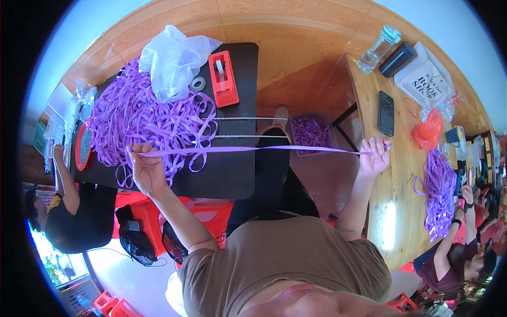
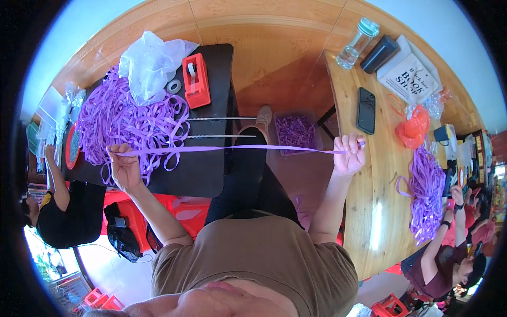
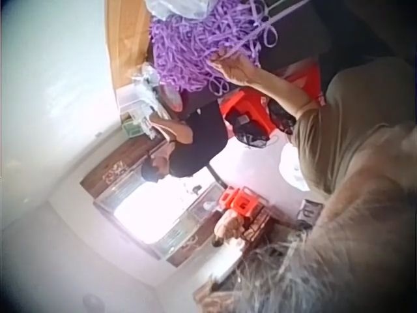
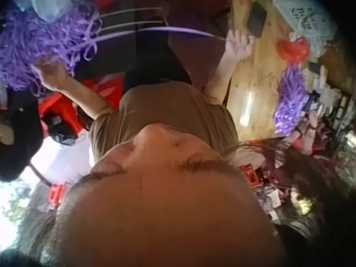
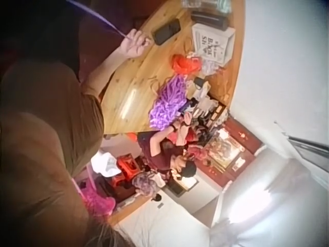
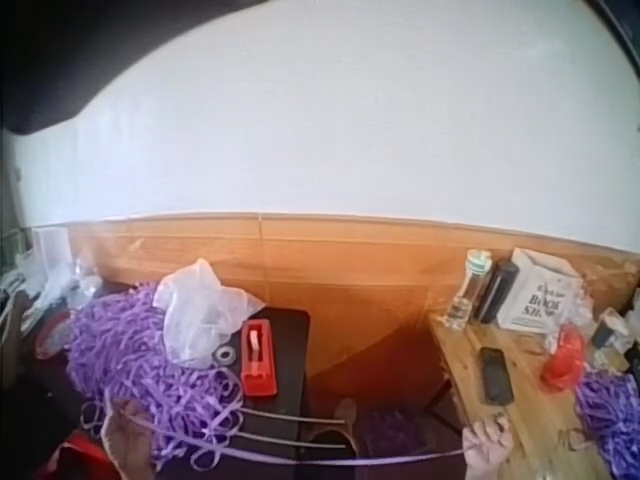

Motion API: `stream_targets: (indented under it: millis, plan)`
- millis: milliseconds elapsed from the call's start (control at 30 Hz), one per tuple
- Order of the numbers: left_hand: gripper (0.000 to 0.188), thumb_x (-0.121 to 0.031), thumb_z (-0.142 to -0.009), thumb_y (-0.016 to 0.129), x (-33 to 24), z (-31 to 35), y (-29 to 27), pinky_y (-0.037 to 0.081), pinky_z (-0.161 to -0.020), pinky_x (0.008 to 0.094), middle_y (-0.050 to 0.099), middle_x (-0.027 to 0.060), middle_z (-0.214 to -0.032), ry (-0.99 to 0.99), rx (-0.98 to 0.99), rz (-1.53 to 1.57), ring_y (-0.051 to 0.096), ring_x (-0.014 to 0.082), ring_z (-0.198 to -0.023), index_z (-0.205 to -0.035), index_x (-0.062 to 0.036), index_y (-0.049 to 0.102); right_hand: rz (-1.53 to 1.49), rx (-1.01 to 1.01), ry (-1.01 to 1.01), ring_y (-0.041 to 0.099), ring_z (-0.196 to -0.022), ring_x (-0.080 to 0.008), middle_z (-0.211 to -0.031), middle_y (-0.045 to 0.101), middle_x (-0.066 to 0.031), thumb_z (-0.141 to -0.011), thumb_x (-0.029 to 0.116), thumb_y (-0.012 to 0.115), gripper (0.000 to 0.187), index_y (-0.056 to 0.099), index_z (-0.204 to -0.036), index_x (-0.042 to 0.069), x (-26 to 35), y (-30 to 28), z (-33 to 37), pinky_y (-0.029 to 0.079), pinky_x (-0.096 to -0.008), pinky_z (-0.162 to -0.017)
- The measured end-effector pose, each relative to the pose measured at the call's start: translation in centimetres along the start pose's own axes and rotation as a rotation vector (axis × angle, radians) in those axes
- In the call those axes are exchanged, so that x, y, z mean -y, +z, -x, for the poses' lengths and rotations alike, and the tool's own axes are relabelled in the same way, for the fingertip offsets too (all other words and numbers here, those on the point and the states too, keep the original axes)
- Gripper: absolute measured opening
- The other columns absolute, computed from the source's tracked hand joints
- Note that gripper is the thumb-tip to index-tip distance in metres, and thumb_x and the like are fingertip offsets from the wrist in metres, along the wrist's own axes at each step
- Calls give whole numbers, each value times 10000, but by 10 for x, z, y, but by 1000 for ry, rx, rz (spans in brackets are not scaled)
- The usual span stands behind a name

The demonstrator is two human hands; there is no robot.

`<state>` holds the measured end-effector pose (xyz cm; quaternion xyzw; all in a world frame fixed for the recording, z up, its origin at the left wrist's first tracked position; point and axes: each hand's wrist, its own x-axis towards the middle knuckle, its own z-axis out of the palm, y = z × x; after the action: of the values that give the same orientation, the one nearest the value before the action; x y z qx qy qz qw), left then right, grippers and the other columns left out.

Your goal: The person wraps purple ribbon around a metal jig and secures the loops with adhesive tape.

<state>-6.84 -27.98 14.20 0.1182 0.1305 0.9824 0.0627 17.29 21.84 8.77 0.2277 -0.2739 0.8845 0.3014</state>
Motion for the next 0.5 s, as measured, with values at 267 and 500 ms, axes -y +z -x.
stream_targets:
  millis: [267,500]
  plan:
    - [130,-93,-930,535,-27,-2,-32,332,-569,253,528,56,-905,-74,-123,46,458,132,-744,-1038,-21,541,18,-31,-6,400,-635,-88,-732,440,24,-935,149,494,183,599,-1065,73,-1,-5,5,293,-282,-674]
    - [75,-75,-920,545,-21,-1,-23,318,-559,252,487,57,-858,-86,-150,72,443,132,-731,-934,-8,517,13,-46,-13,399,-638,-91,-735,434,19,-928,140,497,181,605,-1056,69,0,-5,5,292,-281,-674]
